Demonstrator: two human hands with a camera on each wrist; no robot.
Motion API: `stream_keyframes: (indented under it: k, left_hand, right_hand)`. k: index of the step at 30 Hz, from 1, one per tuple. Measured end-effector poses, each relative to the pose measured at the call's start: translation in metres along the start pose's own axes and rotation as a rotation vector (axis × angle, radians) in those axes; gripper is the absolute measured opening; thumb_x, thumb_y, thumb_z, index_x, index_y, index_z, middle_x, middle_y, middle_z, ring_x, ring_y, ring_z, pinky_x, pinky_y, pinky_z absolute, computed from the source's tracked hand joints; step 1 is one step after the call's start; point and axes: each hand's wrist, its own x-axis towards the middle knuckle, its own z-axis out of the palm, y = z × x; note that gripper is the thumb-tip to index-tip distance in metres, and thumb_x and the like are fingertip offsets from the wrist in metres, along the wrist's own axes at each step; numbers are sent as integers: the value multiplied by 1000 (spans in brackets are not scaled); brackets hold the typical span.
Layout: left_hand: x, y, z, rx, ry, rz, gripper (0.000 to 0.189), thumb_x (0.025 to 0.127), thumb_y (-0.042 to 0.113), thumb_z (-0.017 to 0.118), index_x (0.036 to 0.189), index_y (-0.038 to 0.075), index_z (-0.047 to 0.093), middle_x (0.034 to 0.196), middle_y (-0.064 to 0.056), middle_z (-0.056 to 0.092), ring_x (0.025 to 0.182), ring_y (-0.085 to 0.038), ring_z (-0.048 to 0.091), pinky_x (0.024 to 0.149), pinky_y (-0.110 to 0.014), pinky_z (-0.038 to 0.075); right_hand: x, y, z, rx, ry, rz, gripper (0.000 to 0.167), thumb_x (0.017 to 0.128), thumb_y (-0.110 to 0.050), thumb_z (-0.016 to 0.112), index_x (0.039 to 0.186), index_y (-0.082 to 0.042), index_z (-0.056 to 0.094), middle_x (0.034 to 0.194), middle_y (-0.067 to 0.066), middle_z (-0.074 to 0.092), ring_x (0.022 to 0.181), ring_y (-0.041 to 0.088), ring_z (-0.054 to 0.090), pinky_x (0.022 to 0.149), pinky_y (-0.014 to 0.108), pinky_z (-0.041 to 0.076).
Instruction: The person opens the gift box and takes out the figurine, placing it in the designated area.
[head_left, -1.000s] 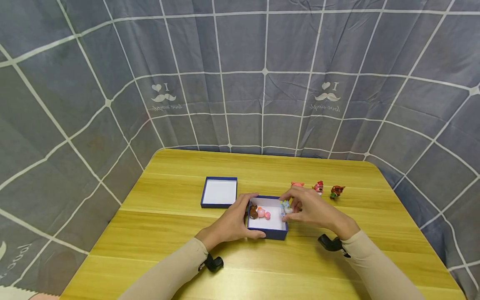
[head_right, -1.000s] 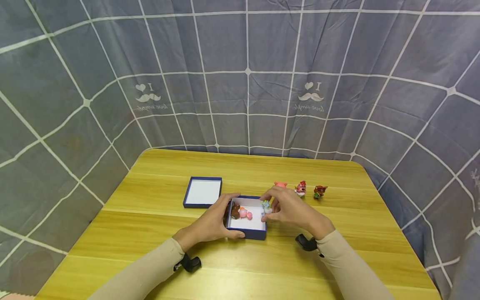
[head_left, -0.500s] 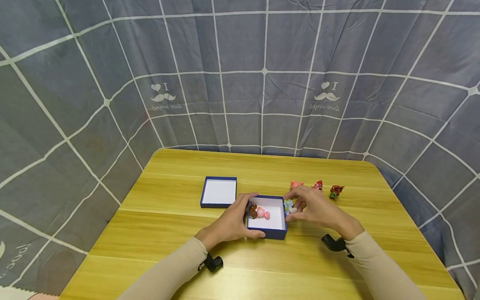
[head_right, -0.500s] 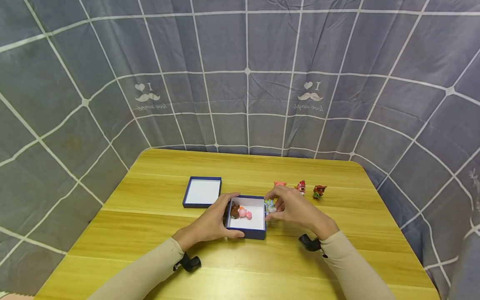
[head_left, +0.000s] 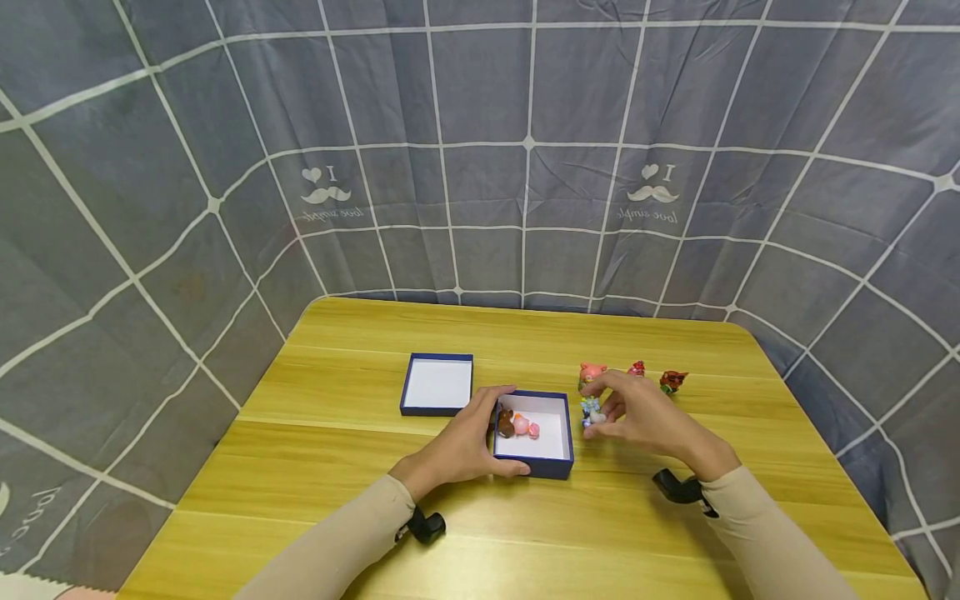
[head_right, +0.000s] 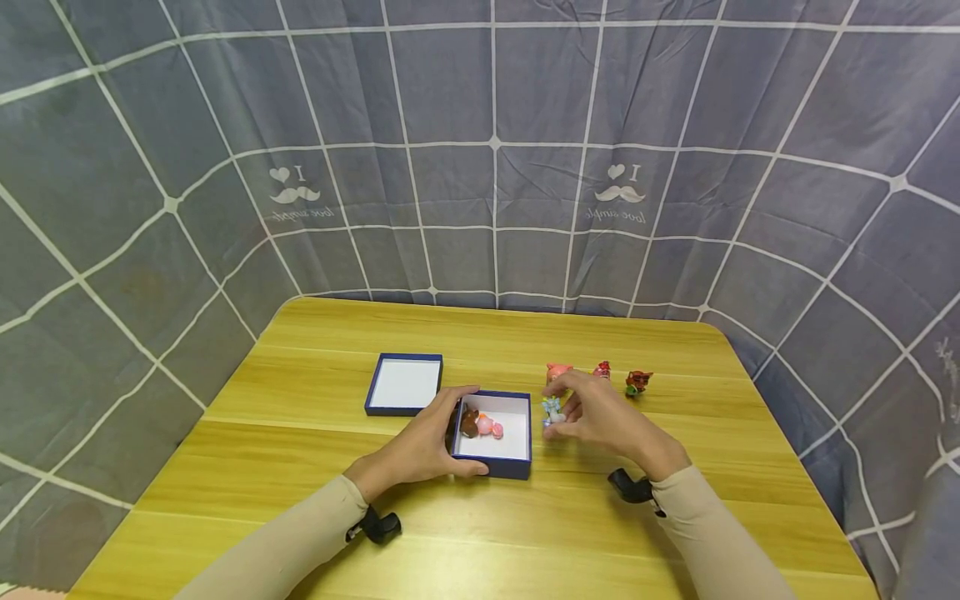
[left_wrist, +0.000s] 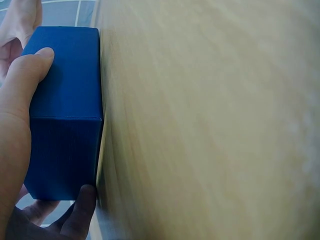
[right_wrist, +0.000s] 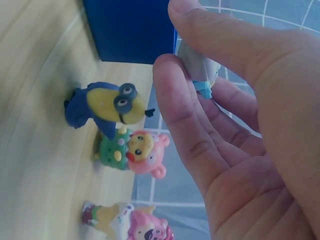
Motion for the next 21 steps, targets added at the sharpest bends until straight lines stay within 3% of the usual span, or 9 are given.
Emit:
stream_keyframes:
  k: [21]
  left_hand:
    - [0,-1,0,-1,-4,5,126,86,56,104,182,18,32,178,-12,47,158,-32,59,135,-55,49]
  right_hand:
    - [-19,24,-6,5,74,18,55,85,-15,106,129,1,78,114,8,83,82,-4,70,73,26,66]
